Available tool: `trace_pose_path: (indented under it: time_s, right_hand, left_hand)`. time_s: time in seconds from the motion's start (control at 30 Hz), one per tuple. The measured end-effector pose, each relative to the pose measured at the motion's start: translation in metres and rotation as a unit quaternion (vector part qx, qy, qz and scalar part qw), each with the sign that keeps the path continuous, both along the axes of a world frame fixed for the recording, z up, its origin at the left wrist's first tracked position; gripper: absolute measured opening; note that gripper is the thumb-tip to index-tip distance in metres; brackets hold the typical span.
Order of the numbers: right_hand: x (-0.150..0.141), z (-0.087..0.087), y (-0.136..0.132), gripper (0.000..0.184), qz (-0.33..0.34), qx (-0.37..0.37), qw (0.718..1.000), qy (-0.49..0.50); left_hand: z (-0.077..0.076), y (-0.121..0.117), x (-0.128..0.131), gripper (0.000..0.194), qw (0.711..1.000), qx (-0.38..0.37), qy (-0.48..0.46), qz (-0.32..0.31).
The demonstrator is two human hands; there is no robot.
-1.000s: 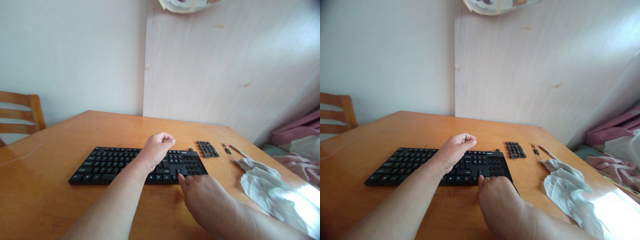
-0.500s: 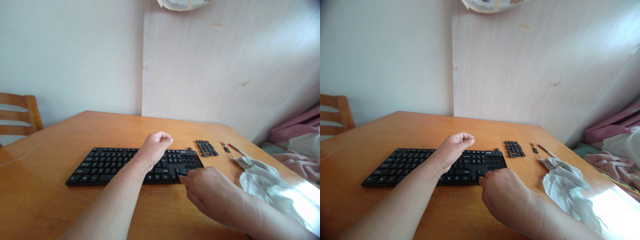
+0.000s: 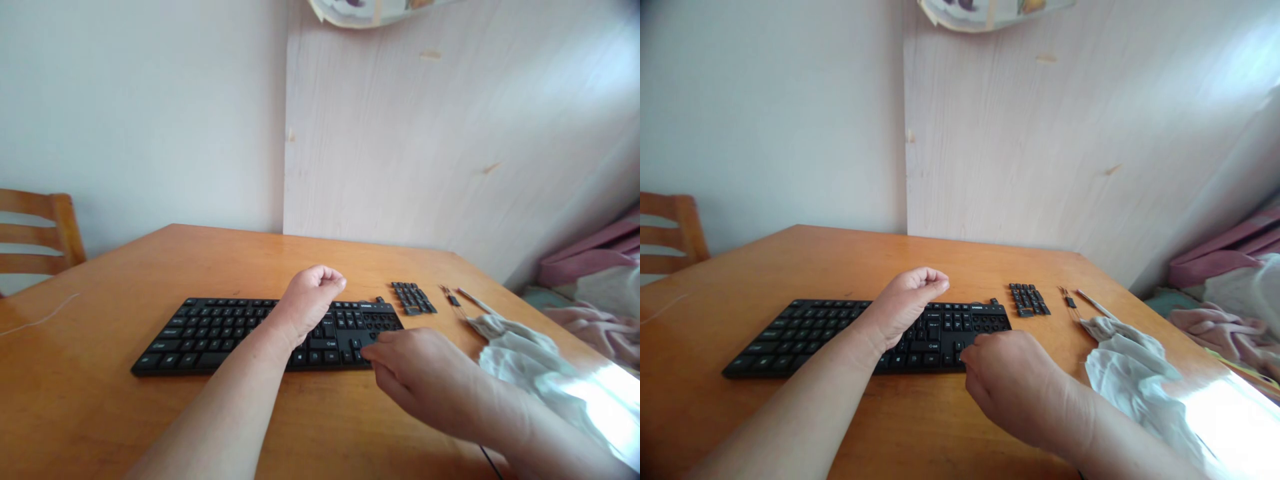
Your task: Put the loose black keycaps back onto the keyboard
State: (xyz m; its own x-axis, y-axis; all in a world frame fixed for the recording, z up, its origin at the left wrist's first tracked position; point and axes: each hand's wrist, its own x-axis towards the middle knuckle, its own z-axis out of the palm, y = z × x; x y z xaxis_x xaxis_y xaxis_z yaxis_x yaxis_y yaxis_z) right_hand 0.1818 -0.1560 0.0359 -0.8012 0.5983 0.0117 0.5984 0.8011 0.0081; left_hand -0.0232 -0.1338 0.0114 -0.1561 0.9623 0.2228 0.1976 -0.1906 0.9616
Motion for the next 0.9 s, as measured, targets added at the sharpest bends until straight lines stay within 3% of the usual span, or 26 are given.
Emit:
trace_pose_path:
  time_s: [0.2, 0.4, 0.57, 0.9]
  right_hand:
    - [0.020, 0.005, 0.056, 0.029, -0.099, 0.019, 0.981, 0.163]
    - [0.030, -0.020, 0.113, 0.024, -0.257, -0.001, 0.946, 0.196]
    - [0.015, -0.029, 0.125, 0.026, -0.319, -0.025, 0.938, 0.137]
    - [0.006, -0.036, 0.138, 0.040, -0.340, -0.043, 0.936, 0.076]
  left_hand:
    - [0.002, 0.000, -0.001, 0.027, 1.000, -0.002, 0.001, 0.008]
    - [0.001, 0.000, -0.001, 0.026, 1.000, 0.002, -0.013, 0.005]
    - [0.003, -0.002, 0.001, 0.026, 1.000, 0.000, -0.011, 0.009]
    - [0.002, 0.000, 0.003, 0.027, 1.000, -0.001, -0.006, 0.007]
